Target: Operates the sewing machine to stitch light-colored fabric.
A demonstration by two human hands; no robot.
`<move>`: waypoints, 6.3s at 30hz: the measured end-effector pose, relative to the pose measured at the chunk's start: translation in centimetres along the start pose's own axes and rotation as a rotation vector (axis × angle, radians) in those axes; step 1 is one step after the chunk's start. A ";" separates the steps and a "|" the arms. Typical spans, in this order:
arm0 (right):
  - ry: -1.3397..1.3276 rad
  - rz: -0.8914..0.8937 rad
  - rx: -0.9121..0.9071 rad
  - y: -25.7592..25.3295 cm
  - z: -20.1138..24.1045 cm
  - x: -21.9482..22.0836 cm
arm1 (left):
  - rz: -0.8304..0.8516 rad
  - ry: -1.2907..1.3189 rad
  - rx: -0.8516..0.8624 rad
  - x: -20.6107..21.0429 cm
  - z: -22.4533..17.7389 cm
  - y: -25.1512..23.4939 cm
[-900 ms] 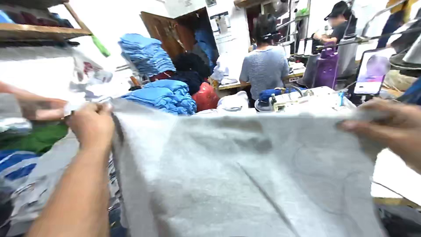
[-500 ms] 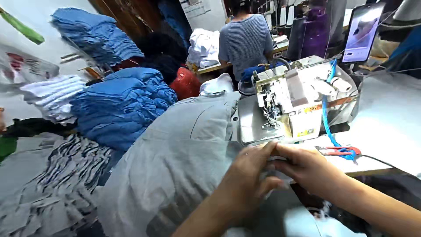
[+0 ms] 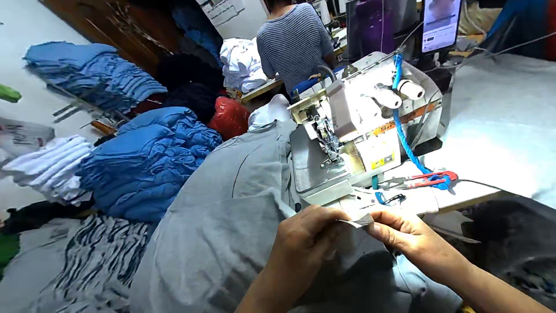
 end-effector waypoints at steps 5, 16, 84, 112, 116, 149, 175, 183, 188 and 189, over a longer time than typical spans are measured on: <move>-0.009 0.014 -0.041 -0.6 0.9 0.0 | -0.053 0.010 0.033 0.5 0.0 -0.5; 0.141 -0.193 -0.078 -1.0 0.9 -0.6 | -0.123 -0.068 0.068 -0.6 -0.9 0.0; 0.295 -0.223 0.082 9.0 -6.2 -2.2 | -0.157 0.130 -0.287 -1.7 4.8 -4.1; 0.306 0.088 -0.054 7.6 -1.7 1.2 | 0.039 -0.621 -0.226 6.4 4.0 -4.0; 0.337 0.085 -0.115 6.5 -1.2 1.2 | 0.060 -0.630 -0.221 6.3 4.5 -4.4; 0.514 -0.235 0.006 -2.6 -3.4 -1.7 | -0.032 -0.625 0.085 4.7 3.5 -3.3; 0.533 0.005 0.323 10.3 -5.5 -5.6 | 0.590 -0.764 -0.479 2.1 13.4 -14.3; 1.120 -0.047 0.225 10.6 -5.4 -4.0 | 0.145 -0.688 0.015 -6.9 16.4 -8.4; 1.187 -0.057 0.148 10.8 -4.5 -3.4 | 0.336 -0.628 -0.069 -3.8 6.6 -2.9; 1.125 -0.046 0.174 11.0 -4.6 -3.4 | 0.361 -0.604 -0.049 -3.0 5.9 -2.4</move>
Point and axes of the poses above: each hand's wrist, its own y-axis away from the middle knuckle, its own x-axis out of the palm, z = x × y, the point moved 6 cm from there along -y, towards the middle knuckle, and after that the axes turned 9 degrees about -y, right-handed, at the moved point
